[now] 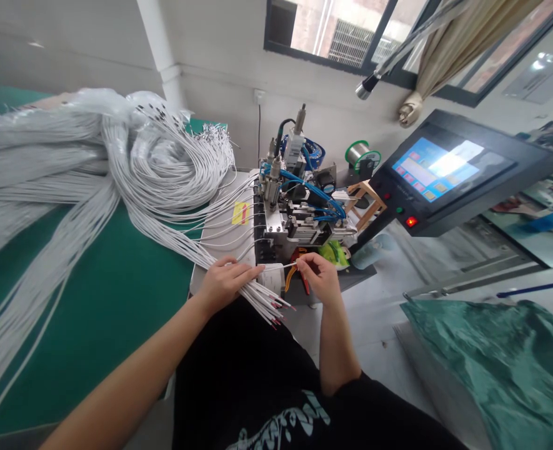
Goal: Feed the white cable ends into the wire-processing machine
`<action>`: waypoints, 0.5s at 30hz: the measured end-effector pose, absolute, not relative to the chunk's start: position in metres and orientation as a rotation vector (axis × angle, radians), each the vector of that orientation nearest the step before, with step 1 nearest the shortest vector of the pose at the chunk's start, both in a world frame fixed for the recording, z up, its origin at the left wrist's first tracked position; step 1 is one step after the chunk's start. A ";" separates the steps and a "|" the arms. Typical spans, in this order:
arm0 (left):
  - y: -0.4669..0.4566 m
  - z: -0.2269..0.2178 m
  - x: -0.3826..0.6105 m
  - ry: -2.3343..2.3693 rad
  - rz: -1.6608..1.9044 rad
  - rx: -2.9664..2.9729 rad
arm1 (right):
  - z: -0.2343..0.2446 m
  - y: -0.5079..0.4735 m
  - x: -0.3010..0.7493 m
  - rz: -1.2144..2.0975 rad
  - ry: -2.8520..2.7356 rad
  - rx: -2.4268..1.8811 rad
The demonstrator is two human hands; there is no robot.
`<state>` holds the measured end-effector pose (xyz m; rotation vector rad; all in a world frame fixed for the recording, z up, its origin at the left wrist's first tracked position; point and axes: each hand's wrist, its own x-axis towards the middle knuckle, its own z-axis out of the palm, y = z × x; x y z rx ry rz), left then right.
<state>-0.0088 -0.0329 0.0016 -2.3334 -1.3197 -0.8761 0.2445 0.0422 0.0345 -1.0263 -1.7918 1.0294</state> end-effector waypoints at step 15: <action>-0.031 0.006 -0.005 -1.394 -0.805 -2.348 | 0.003 0.057 0.200 1.298 -1.434 -0.907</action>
